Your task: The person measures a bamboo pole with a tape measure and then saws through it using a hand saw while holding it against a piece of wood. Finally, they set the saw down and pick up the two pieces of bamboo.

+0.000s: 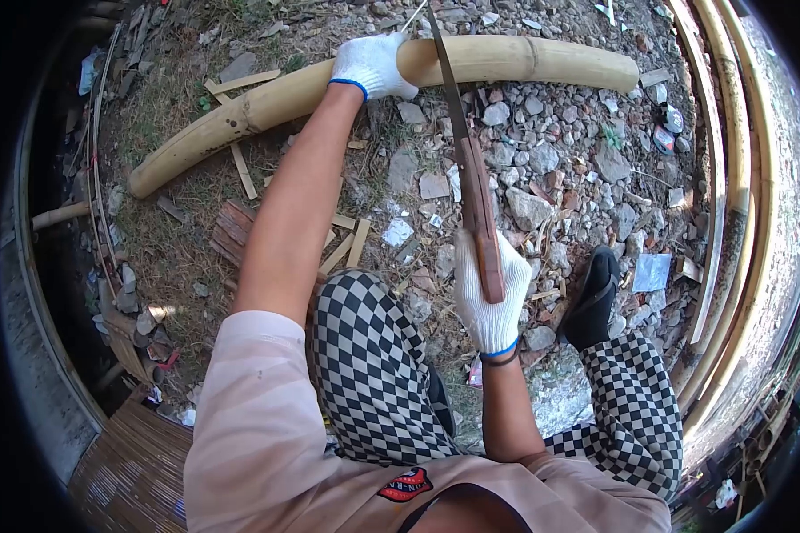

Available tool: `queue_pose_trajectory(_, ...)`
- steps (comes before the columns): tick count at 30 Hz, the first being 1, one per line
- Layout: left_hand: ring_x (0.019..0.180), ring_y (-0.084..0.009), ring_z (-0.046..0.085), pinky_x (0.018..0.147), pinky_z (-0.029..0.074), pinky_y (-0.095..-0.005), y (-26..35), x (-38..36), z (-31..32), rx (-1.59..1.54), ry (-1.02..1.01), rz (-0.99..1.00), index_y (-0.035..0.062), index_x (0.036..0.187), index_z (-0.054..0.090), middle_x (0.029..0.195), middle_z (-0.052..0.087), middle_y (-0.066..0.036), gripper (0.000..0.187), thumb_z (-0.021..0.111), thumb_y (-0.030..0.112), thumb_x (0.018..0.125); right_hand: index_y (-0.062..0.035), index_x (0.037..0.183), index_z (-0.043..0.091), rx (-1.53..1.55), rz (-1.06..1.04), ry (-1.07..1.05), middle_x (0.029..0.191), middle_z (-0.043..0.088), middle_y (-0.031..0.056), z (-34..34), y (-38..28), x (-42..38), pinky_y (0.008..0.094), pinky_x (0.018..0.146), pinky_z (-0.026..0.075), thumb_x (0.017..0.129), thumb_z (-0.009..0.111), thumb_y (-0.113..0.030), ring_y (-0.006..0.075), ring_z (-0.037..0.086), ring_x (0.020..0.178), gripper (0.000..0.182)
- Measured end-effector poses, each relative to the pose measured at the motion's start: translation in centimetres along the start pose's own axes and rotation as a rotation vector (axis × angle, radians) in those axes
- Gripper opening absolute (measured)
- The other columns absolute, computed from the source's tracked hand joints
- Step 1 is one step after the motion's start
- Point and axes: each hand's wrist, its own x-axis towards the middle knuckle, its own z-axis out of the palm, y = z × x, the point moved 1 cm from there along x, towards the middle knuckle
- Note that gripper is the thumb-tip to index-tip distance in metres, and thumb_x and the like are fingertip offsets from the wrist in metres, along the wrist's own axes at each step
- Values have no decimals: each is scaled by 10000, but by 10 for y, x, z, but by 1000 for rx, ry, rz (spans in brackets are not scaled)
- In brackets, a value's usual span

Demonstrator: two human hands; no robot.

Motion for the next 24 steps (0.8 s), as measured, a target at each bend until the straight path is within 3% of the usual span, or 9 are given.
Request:
queue_pose_trajectory(5,1125,-329,759,993,610,-479,-13,8,6,7,-53,16,205,1345,683,1228,779,-131,822,887,572,639,1,905,724,-257,-314,-90,717,692,171,80,9,135,384,618,529,1009,718,-221,309,643,575,246)
queue_pose_trajectory(8,1117,-347,760,985,609,-487,-3,-6,9,-14,-56,19,221,1385,658,1232,778,-135,837,873,568,654,3,1019,769,-264,20,-175,784,740,159,17,-26,69,364,692,567,1037,700,-230,238,753,717,244)
queue_pose_trajectory(9,1116,-354,758,989,605,-488,-6,0,1,-3,-41,5,227,1406,644,1238,775,-134,845,865,563,662,33,1211,761,-132,43,-122,945,802,145,-2,-14,23,347,771,595,1053,692,-232,201,786,850,316)
queue_pose_trajectory(12,1121,-354,757,985,609,-488,-2,-1,1,-15,-14,6,226,1405,643,1241,774,-134,834,860,554,670,44,1244,750,407,392,17,987,811,144,-16,-12,-4,347,794,602,1048,696,-237,207,791,872,347)
queue_pose_trajectory(13,1123,-353,757,985,610,-486,1,-8,2,-20,-17,7,226,1405,643,1243,773,-133,831,858,554,672,29,1184,772,-166,8,-137,922,805,145,-6,-15,21,365,765,600,1043,695,-252,225,790,827,323)
queue_pose_trajectory(16,1123,-344,759,989,609,-479,-7,-2,9,31,-13,0,227,1410,646,1259,772,-134,836,858,565,675,-7,848,696,-256,-307,-93,738,690,187,78,5,133,390,638,544,985,707,-217,347,692,636,251)
queue_pose_trajectory(19,1156,-331,751,1006,602,-476,-5,1,-2,5,-100,14,246,1440,634,1288,766,-125,857,846,581,681,-3,916,740,-121,4,-146,714,686,166,30,-8,90,372,624,531,1010,722,-195,268,712,628,214)
queue_pose_trajectory(21,1149,-329,752,1000,604,-480,-7,2,1,23,-64,1,257,1436,635,1279,770,-118,844,841,581,685,30,1170,760,-214,-45,-148,948,790,156,-10,-11,15,328,767,581,1002,756,-133,139,764,846,235)
queue_pose_trajectory(24,1147,-338,752,992,607,-485,-5,-1,13,5,-21,2,251,1422,640,1265,772,-124,837,842,583,680,24,1109,762,-116,21,-106,877,769,170,-10,-6,18,362,726,570,1027,732,-215,240,769,786,254)
